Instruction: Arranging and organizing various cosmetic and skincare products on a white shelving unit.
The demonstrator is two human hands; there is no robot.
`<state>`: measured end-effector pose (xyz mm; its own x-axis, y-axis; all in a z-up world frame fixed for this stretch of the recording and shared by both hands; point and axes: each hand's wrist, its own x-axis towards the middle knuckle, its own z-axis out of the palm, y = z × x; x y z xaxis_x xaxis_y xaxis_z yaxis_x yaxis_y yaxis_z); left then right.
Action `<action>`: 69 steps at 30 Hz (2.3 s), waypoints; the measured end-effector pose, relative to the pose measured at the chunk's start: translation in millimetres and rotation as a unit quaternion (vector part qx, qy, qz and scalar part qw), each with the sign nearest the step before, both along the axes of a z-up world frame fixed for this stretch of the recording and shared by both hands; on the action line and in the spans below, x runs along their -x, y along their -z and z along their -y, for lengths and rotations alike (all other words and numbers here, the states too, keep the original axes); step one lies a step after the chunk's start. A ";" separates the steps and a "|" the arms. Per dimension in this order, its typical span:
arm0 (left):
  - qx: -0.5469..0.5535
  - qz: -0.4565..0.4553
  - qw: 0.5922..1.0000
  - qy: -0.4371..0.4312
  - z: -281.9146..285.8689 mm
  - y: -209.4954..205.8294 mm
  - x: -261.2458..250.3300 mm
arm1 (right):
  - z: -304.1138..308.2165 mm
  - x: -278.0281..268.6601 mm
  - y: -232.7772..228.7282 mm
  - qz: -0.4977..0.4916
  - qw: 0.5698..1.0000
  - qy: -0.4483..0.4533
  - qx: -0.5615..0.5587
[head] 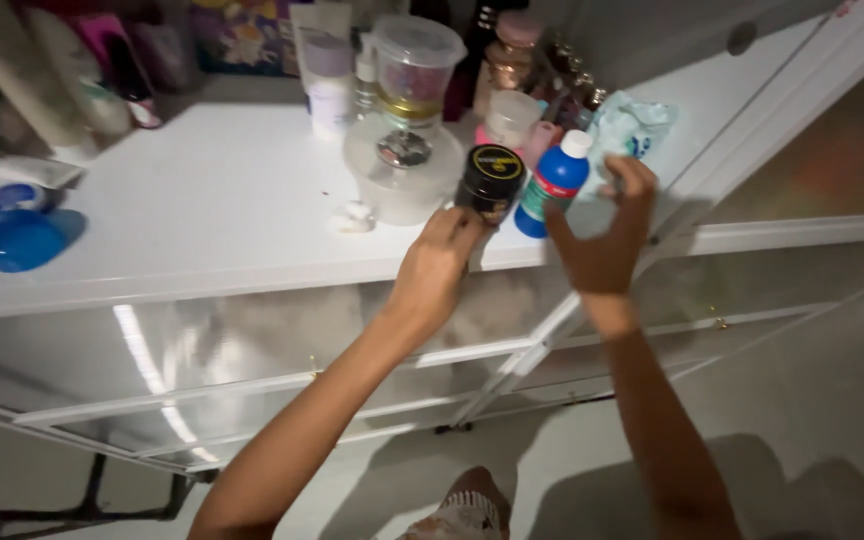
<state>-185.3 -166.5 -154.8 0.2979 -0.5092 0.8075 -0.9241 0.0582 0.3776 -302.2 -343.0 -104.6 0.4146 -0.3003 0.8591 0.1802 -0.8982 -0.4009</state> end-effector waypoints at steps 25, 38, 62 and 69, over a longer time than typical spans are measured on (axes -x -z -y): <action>-0.125 -0.116 0.984 -0.059 -82.2 -40.5 -182.5 | -182.7 -74.2 28.6 -0.035 0.991 -0.131 0.006; -0.254 0.054 0.965 -0.044 -173.2 -37.3 -163.7 | -161.2 -86.1 39.7 -0.048 0.972 -0.185 -0.135; -0.121 0.031 0.992 -0.023 -40.0 -14.4 -221.5 | -164.8 -88.6 37.2 -0.071 0.982 -0.142 -0.102; -0.177 0.010 0.981 0.073 -64.0 -20.9 -215.6 | -169.5 -88.7 37.1 -0.059 0.989 -0.122 -0.052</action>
<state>30.3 -102.5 -133.8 0.1862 -0.7952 0.5770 -0.9231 0.0595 0.3800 -213.5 -173.6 -141.7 0.5806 -0.2631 0.7705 0.3341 -0.7860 -0.5202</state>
